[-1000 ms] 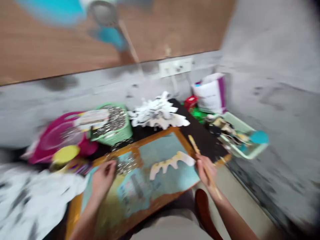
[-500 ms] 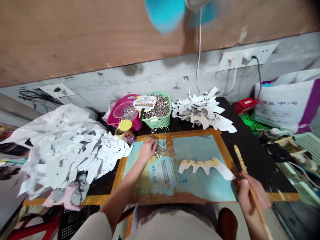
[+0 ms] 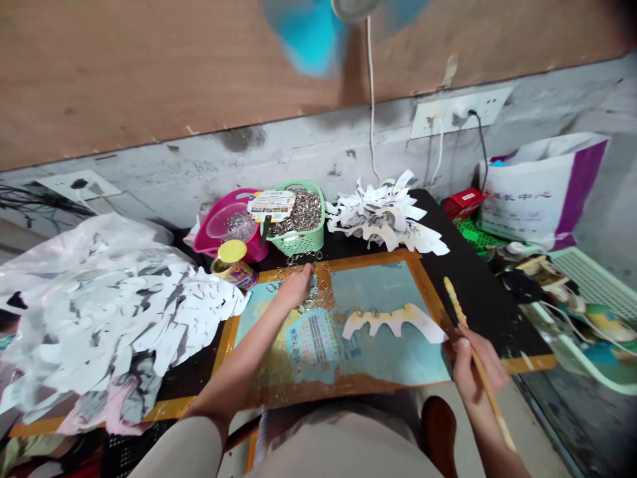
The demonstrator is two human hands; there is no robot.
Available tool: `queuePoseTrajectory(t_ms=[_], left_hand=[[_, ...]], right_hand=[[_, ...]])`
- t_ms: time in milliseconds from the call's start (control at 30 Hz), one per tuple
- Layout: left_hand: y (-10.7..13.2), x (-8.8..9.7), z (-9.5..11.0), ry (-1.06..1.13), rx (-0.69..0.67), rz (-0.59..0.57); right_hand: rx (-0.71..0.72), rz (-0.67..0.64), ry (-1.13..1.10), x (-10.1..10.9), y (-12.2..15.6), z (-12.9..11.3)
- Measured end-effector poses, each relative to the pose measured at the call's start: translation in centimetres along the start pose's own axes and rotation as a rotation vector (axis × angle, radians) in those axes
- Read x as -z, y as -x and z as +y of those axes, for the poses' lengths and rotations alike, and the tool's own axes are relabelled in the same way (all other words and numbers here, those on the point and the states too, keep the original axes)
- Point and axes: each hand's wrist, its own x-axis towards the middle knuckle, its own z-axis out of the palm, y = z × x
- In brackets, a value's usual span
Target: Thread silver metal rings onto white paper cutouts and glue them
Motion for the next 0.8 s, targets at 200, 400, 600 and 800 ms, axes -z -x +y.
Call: queuePoseTrajectory(t_ms=[200,400,600,800], left_hand=[[-1.1,1.0,0.7,0.018,0.010,-0.016],[-1.0,1.7,6.0,0.214,-0.109,-0.048],[-1.8,-0.3,13.8,0.409,-0.308,-0.295],[-2.8,-1.5,16.1,0.419,-0.338,-0.457]], right_hand=[[-0.002,-0.007,0.000,0.1,-0.4,-0.6],[-0.032,0.001,-0.029,0.0,-0.4,-0.7],[-0.030,0.007,-0.003,-0.1,-0.1,-0.2],[-0.027,0.023,-0.018,-0.2,-0.2,-0.2]])
